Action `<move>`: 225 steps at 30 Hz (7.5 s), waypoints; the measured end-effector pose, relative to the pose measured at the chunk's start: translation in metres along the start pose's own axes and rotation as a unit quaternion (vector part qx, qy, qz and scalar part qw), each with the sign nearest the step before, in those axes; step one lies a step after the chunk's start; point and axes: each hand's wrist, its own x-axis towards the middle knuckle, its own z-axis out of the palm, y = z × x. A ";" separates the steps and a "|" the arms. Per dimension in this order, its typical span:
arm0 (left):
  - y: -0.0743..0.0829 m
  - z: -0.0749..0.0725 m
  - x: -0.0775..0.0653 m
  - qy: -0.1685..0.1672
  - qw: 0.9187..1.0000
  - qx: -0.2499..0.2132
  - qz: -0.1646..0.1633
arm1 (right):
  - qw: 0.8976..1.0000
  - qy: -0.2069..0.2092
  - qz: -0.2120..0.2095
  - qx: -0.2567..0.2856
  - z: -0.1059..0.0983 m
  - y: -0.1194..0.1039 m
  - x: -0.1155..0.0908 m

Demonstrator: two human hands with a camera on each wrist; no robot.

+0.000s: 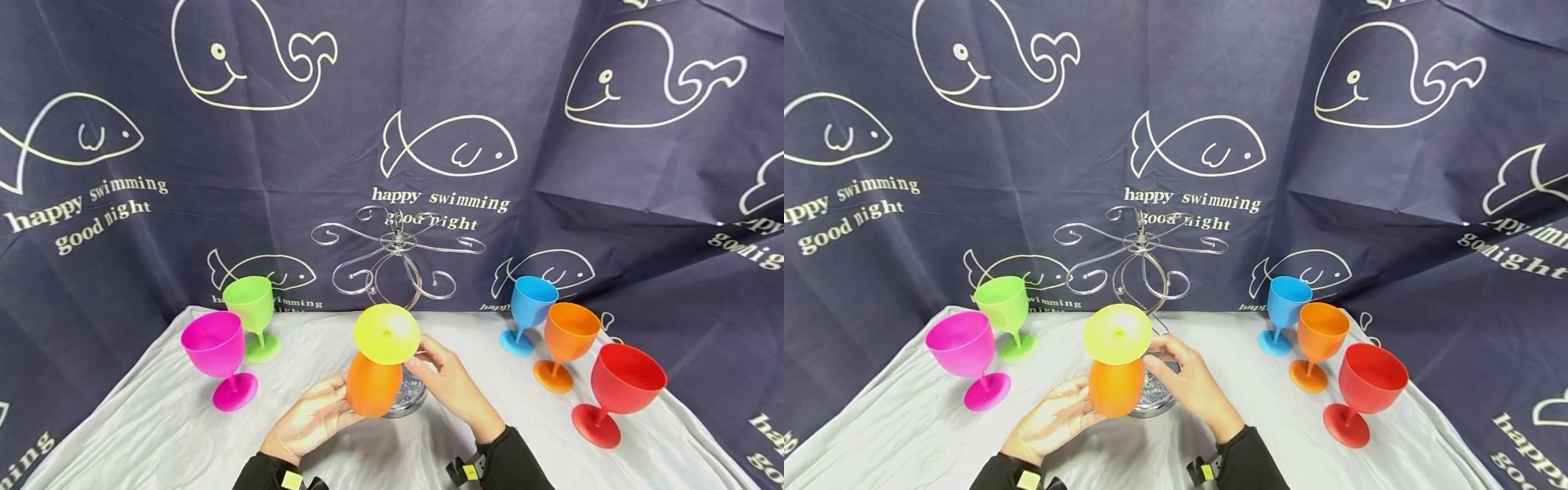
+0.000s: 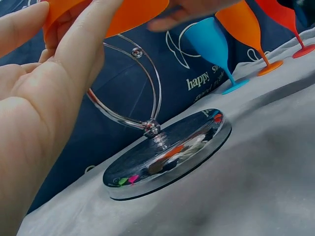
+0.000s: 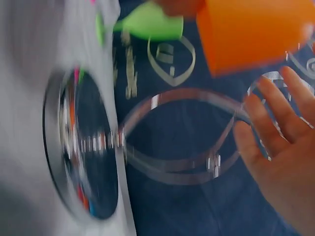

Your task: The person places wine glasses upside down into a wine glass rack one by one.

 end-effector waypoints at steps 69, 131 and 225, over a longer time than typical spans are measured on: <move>0.024 0.019 0.011 0.316 0.680 0.657 -0.074 | 0.991 0.126 -0.044 0.024 0.029 -0.033 -0.007; 0.026 -0.013 -0.002 0.304 0.381 0.873 0.002 | 0.966 0.230 0.001 -0.120 -0.056 -0.003 0.035; 0.023 -0.013 -0.003 0.315 0.393 0.864 -0.014 | 0.960 0.259 0.104 -0.026 -0.062 -0.003 0.155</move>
